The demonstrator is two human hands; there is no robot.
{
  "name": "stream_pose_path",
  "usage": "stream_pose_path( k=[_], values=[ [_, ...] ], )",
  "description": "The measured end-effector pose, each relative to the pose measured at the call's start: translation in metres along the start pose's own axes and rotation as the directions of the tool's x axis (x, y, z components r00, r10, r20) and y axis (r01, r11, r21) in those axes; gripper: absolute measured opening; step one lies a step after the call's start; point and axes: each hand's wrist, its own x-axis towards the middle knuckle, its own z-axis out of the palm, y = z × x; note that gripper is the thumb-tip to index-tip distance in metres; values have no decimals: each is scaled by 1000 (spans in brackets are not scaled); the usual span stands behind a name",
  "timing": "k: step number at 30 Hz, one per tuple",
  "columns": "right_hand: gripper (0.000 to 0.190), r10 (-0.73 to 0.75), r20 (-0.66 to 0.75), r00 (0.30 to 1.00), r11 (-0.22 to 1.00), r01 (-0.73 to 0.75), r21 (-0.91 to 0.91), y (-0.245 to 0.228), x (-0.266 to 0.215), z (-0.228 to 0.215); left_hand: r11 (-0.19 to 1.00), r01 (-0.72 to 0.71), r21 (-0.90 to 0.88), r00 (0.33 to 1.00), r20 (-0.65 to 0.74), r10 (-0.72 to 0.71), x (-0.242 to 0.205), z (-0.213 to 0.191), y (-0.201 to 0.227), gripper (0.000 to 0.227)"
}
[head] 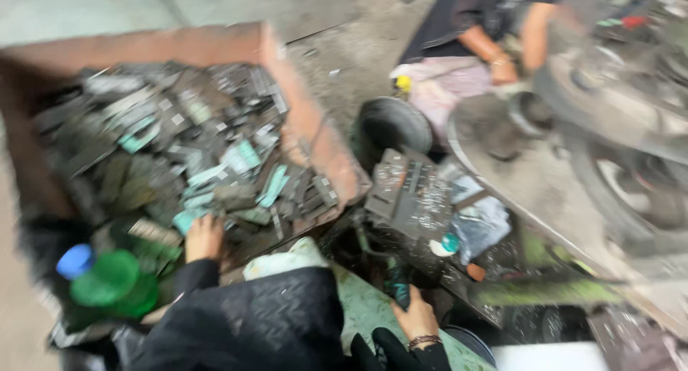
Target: The person operates a manual press machine to process metal brackets. They pick brackets from a bin, place them under the press, activate the press with a foot pedal, and return the processed brackets to the bin. The task is repeated continuously throughout the clip.
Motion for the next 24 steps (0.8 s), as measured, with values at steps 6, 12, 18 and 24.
stream_pose_path(
  k=[6,12,18,24],
  values=[
    [79,19,240,971,998,-32,49,-12,-5,-18,989,93,-119,975,-193,-114,57,-50,6,53],
    [77,11,186,982,995,-28,91,-20,-16,-24,772,-47,-634,996,-90,-12,121,-100,119,45],
    [78,-62,244,968,988,25,152,-18,-17,-30,427,-33,-904,999,-11,53,155,-109,293,49],
    [78,-71,208,976,984,35,173,-20,-22,-44,631,-291,-719,932,-63,357,101,-104,372,51]
  ],
)
